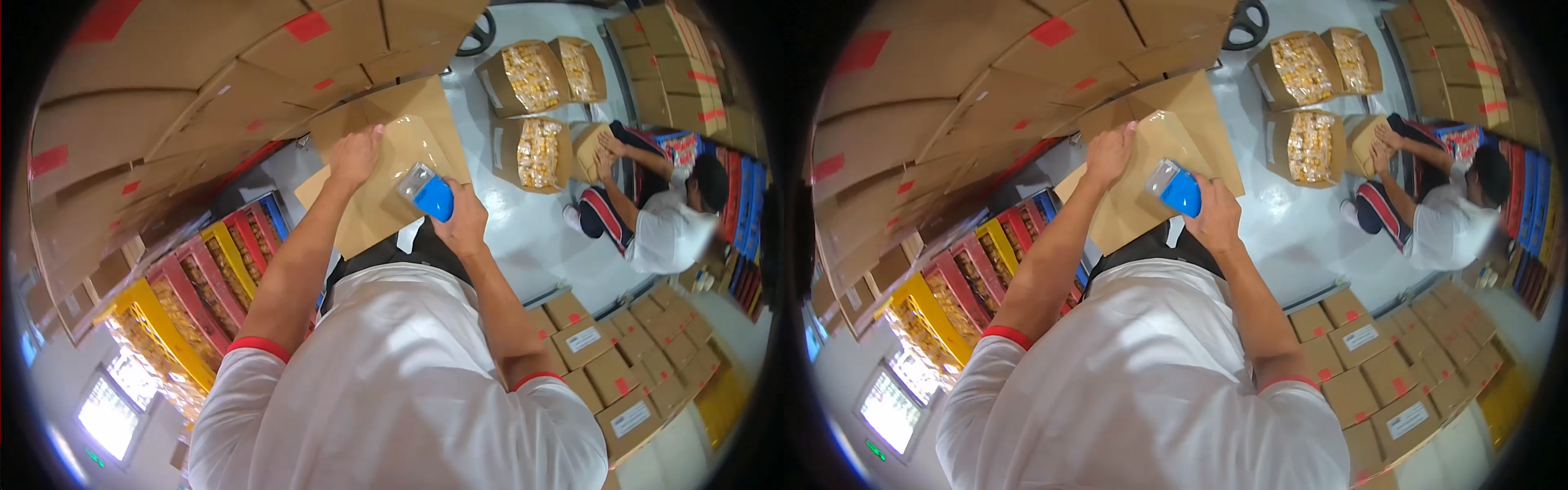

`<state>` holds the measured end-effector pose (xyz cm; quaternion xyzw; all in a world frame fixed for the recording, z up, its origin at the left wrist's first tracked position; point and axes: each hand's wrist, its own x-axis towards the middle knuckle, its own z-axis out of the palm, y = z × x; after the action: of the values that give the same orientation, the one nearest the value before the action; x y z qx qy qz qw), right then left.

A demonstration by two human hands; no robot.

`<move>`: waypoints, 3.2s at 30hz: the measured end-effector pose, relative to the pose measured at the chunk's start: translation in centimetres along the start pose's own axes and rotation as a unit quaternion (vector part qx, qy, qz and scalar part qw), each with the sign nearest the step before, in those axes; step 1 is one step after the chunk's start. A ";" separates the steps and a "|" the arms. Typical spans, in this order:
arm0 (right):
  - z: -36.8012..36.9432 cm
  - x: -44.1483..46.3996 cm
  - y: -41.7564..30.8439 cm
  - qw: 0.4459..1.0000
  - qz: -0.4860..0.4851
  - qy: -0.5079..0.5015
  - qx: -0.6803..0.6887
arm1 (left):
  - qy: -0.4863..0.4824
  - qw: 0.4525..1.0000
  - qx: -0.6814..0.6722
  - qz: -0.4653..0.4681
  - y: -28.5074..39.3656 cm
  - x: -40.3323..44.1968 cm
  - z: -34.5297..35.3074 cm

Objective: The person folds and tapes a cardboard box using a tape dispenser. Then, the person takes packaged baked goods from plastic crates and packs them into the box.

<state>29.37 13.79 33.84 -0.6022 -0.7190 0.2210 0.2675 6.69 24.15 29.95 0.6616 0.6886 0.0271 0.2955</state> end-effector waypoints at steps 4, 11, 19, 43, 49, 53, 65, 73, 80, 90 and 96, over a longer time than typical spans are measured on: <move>5.1 8.7 -1.1 0.998 -0.016 0.054 0.000 | 0.020 0.998 -0.006 0.055 -0.1 -0.6 -0.6; 4.8 14.2 -2.6 0.998 0.043 -0.002 0.049 | 0.016 1.000 -0.002 0.009 0.4 -0.4 0.0; -1.2 4.6 2.8 0.970 0.202 0.029 0.134 | 0.011 1.000 -0.016 -0.013 0.9 -0.6 0.1; 9.8 16.2 9.0 0.754 0.380 0.002 0.536 | -0.004 0.995 0.060 0.080 4.5 2.0 2.3; 2.4 4.3 11.7 0.767 0.417 -0.125 0.471 | -0.051 0.995 0.082 -0.034 6.5 2.3 1.6; -1.1 -4.9 10.2 0.740 0.436 -0.095 0.503 | 0.134 0.985 0.004 0.112 5.4 1.5 2.7; -4.5 -2.3 6.6 0.665 0.410 -0.029 0.624 | -0.041 0.992 0.042 -0.111 -6.9 4.1 -5.9; -0.4 4.2 5.1 0.793 0.319 -0.109 0.507 | -0.127 0.881 -0.354 -0.287 -14.0 -16.1 3.2; -1.8 9.6 0.3 0.918 0.274 0.023 0.286 | 0.065 0.994 0.067 0.058 -3.7 -10.7 -2.8; 3.5 17.5 -1.4 0.991 0.059 0.037 0.115 | -0.001 0.998 0.037 0.043 -0.7 -8.3 -1.1; 3.3 17.6 -0.1 0.986 0.089 0.008 0.144 | -0.022 0.999 0.036 0.028 -0.3 -8.2 -1.4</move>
<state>24.87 31.10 33.46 -0.6205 -0.6211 0.3405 0.3366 5.43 16.97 34.04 0.6912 0.6638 -0.0039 0.2858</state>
